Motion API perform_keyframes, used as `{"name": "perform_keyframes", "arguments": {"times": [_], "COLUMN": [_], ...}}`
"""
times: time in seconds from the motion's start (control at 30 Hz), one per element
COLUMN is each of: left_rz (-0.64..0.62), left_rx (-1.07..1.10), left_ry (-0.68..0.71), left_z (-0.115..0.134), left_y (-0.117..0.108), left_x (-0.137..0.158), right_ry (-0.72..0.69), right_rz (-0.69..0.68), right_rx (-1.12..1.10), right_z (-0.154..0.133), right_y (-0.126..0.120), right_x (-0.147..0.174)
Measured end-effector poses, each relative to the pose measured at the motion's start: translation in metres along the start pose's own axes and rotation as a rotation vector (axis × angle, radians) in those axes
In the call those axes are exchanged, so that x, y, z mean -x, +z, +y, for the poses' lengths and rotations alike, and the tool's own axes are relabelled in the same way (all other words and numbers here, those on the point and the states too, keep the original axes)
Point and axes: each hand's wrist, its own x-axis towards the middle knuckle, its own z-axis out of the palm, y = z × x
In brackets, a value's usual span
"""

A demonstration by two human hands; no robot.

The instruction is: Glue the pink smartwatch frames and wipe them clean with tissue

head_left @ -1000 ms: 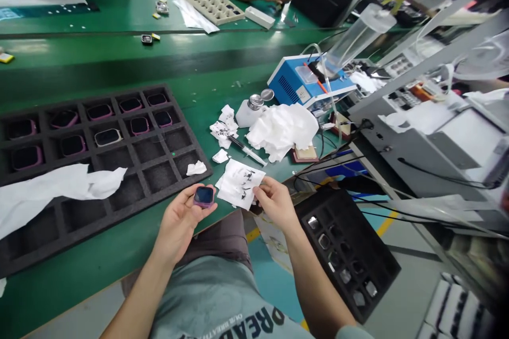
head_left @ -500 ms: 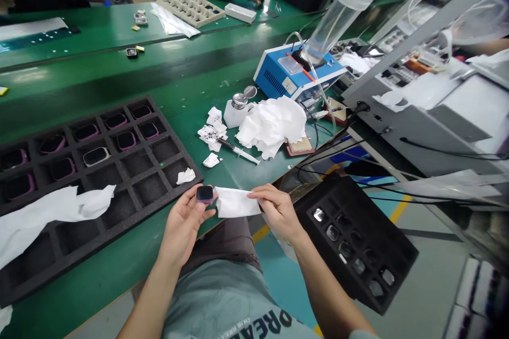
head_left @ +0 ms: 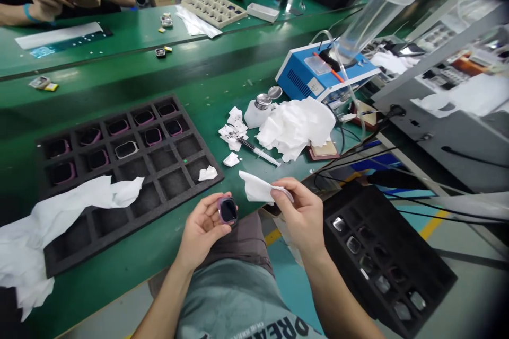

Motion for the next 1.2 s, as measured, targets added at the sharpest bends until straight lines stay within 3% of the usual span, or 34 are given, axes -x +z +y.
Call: {"name": "perform_keyframes", "arguments": {"times": [0.1,0.23,0.33,0.57,0.8,1.2], "left_rz": [-0.02,-0.022,-0.024,0.064,0.12,0.084], "left_rx": [0.012,0.038,0.046,0.032,0.099,0.102], "left_ry": [-0.007,0.005,0.024,-0.022,-0.073,-0.061], "left_z": [-0.001,-0.002,-0.002,-0.004,-0.003,-0.003], "left_y": [-0.003,-0.005,-0.004,-0.005,-0.004,-0.003], "left_x": [0.002,0.004,0.004,0.006,0.006,0.004], "right_ry": [-0.084,-0.063,-0.134,-0.233,-0.178,-0.066], "right_rz": [-0.004,-0.101,-0.177,-0.302,-0.321,-0.332], "right_rx": [0.007,0.113,0.176,0.167,0.071,-0.075], "right_z": [-0.007,-0.006,-0.008,-0.006,0.009,0.019], "right_y": [0.014,0.031,0.039,0.054,0.057,0.057], "right_x": [0.004,0.012,0.019,0.035,0.044,0.052]}}
